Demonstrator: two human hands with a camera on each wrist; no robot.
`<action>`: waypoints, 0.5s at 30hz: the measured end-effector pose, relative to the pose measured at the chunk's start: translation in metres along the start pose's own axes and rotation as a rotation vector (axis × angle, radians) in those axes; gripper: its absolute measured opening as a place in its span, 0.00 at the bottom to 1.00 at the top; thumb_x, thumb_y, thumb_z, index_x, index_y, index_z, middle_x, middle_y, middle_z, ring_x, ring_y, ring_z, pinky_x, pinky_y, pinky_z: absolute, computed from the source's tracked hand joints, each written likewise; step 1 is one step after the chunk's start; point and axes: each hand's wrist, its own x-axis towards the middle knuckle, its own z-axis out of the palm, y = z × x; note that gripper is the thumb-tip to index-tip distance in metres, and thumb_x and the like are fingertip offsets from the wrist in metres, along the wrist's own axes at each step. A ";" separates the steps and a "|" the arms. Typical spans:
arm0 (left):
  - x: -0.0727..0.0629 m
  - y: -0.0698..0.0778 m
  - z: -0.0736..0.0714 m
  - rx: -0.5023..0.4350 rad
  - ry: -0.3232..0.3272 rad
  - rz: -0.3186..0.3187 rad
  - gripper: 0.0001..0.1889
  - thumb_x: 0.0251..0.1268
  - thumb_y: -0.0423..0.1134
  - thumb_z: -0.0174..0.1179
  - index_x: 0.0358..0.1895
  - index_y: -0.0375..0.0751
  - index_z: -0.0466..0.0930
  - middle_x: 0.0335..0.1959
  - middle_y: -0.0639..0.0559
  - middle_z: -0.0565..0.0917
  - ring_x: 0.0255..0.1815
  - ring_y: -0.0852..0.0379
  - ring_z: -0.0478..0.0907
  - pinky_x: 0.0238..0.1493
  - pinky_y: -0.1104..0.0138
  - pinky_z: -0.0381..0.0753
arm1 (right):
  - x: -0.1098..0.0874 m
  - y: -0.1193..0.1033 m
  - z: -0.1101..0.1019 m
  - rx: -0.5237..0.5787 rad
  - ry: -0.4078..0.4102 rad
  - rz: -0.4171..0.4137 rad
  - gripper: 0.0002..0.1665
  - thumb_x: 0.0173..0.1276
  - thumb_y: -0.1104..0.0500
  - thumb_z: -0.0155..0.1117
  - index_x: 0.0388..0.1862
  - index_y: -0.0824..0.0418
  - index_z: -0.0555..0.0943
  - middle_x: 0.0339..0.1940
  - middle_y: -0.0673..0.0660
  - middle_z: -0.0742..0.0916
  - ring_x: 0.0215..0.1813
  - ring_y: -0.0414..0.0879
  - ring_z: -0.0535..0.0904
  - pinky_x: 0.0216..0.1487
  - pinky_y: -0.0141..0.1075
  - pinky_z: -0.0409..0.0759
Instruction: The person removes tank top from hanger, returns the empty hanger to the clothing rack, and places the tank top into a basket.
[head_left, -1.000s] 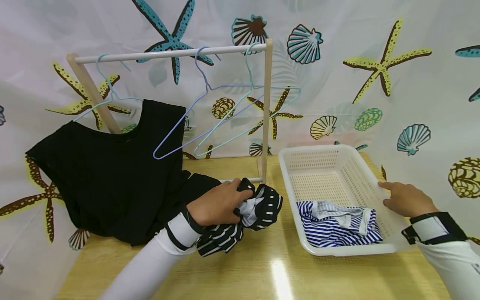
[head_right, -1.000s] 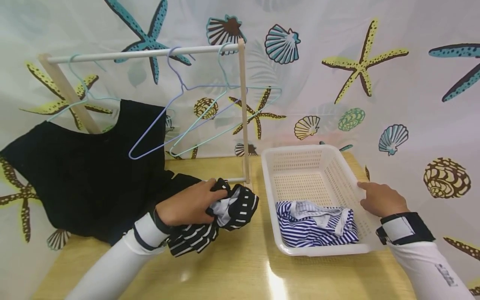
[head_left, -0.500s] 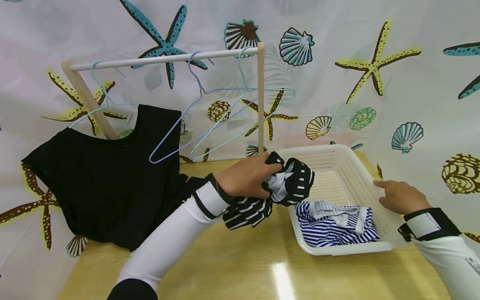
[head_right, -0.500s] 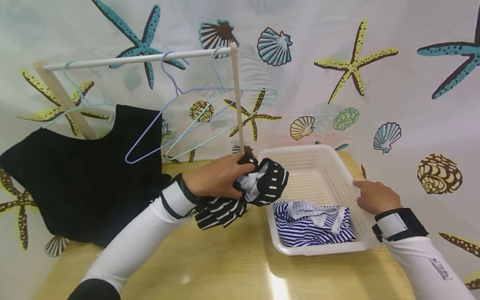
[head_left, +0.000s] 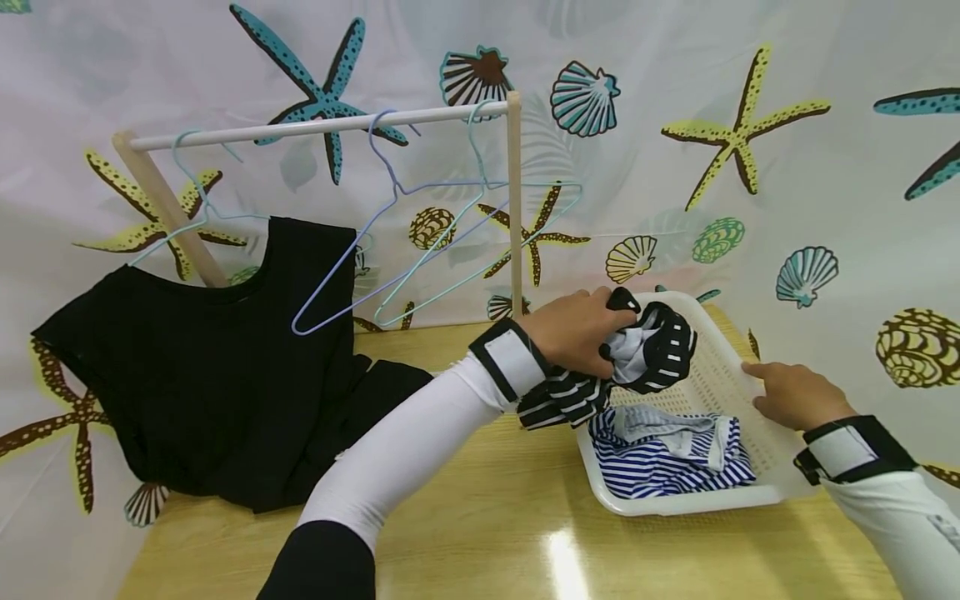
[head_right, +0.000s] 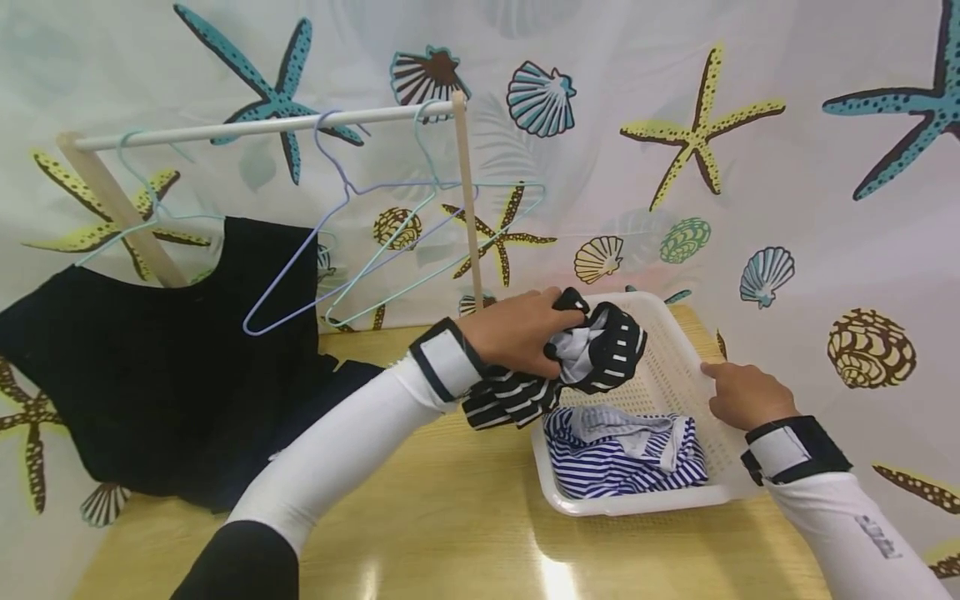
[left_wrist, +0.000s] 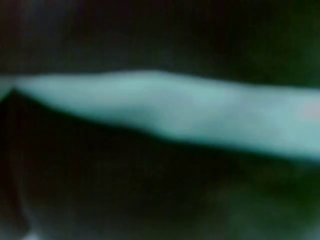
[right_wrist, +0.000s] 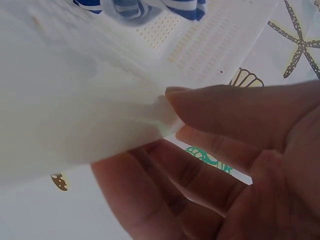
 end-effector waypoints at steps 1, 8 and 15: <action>0.006 0.003 0.000 0.010 -0.003 0.008 0.38 0.58 0.55 0.61 0.73 0.53 0.61 0.62 0.42 0.68 0.55 0.50 0.72 0.53 0.62 0.74 | 0.000 0.000 0.000 -0.007 0.006 0.000 0.35 0.58 0.63 0.64 0.64 0.75 0.68 0.49 0.81 0.77 0.34 0.59 0.76 0.36 0.57 0.76; 0.041 0.023 -0.002 0.040 -0.002 0.065 0.37 0.60 0.56 0.60 0.73 0.57 0.60 0.66 0.45 0.65 0.58 0.52 0.69 0.55 0.65 0.72 | -0.001 0.001 0.001 -0.036 0.016 -0.026 0.33 0.57 0.64 0.65 0.60 0.76 0.71 0.47 0.80 0.79 0.39 0.67 0.79 0.38 0.60 0.76; 0.067 0.037 0.003 0.059 0.014 0.102 0.37 0.60 0.57 0.61 0.73 0.59 0.59 0.67 0.47 0.62 0.61 0.54 0.66 0.56 0.68 0.70 | -0.004 0.001 0.001 -0.026 0.086 -0.039 0.27 0.54 0.63 0.64 0.50 0.80 0.73 0.39 0.80 0.80 0.38 0.73 0.79 0.34 0.60 0.77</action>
